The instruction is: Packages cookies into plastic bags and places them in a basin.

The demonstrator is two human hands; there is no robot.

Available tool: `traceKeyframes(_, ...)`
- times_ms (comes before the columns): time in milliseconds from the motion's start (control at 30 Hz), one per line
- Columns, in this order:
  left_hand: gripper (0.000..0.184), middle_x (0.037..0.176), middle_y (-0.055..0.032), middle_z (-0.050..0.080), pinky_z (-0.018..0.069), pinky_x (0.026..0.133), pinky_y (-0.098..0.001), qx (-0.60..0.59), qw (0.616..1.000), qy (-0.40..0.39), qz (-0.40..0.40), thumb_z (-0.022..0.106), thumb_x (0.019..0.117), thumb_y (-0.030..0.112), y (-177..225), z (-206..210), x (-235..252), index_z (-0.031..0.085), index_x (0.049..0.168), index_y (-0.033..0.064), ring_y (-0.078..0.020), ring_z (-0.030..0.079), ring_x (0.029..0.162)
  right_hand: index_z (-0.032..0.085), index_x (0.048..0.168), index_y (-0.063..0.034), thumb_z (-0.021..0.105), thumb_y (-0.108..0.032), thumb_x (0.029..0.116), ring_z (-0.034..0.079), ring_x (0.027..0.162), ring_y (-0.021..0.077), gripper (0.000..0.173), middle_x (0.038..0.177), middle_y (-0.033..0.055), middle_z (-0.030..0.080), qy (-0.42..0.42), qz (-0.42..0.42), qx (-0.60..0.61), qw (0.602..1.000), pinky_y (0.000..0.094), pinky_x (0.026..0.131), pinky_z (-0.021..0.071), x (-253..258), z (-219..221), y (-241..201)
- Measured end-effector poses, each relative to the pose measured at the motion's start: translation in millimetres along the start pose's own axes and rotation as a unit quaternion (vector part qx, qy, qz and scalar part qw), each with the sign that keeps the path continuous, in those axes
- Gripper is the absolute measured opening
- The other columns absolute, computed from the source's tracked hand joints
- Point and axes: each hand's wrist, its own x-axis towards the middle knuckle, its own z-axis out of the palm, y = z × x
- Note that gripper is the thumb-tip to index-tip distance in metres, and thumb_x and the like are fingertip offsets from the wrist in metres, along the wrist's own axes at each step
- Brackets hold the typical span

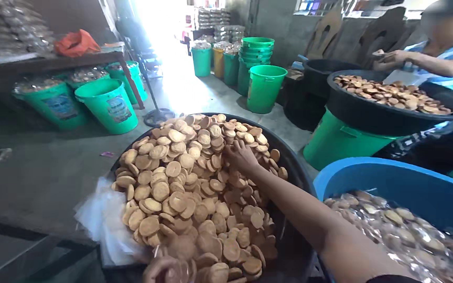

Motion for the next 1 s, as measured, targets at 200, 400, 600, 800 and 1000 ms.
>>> traceKeyframes(200,0.026,0.119,-0.0139,0.068,0.0485,0.1,-0.0195,0.107,0.994,-0.025,0.012,0.047,0.0976,-0.003,2.9,-0.8,2.1,0.064,0.115,-0.0137,-0.001,0.06,0.114,0.052,0.147,-0.0058,0.055,-0.006,0.1007,0.041,0.139,0.0511,0.046,0.153,0.0289,0.041,-0.071,-0.006,0.051,0.996,0.0633,0.107,0.0438,1.0,-10.1,4.4)
traceKeyframes(400,0.029,0.117,-0.0206,0.068,0.0483,0.098,-0.0175,0.128,0.991,-0.011,0.03,0.045,0.0968,-0.005,2.6,0.9,0.1,0.064,0.116,-0.0172,-0.0009,0.062,0.108,0.037,0.153,0.0025,0.065,-0.017,0.0989,0.058,0.129,0.0378,0.064,0.143,0.0263,0.055,-0.003,-0.013,0.318,0.948,0.0528,0.11,0.0464,-38.6,-20.8,22.9)
traceKeyframes(600,0.034,0.121,-0.0198,0.071,0.0504,0.104,-0.0423,0.255,0.959,-0.093,0.083,0.048,0.0923,-0.01,33.5,11.1,20.1,0.073,0.116,-0.0053,-0.0278,0.068,0.116,0.036,0.151,-0.0027,0.039,-0.004,0.0954,0.067,0.109,0.0218,0.056,0.134,0.0138,0.059,0.003,0.005,0.84,0.543,0.037,0.094,0.0576,-120.3,-62.7,-17.5)
traceKeyframes(800,0.024,0.111,-0.0197,0.072,0.0554,0.091,-0.0528,0.357,0.919,-0.165,0.038,0.069,0.0931,0.015,52.0,56.9,73.6,0.073,0.111,-0.0013,-0.0359,0.07,0.103,0.045,0.146,0.0012,0.059,-0.004,0.0884,0.068,0.112,0.0206,0.059,0.132,0.012,0.063,-0.016,-0.087,0.815,0.573,0.0391,0.099,0.0574,-183.3,-91.2,-74.0)
traceKeyframes(1000,0.056,0.144,-0.023,0.053,0.0599,0.084,-0.0412,0.352,0.915,-0.184,0.072,0.063,0.0891,-0.007,47.2,91.6,62.2,0.052,0.143,-0.0019,-0.0337,0.07,0.104,0.048,0.147,0.0028,0.057,-0.005,0.0951,0.068,0.114,0.0178,0.053,0.131,0.0151,0.066,0.164,-0.163,0.329,0.916,0.0321,0.096,0.0578,-210.6,-74.4,-90.0)
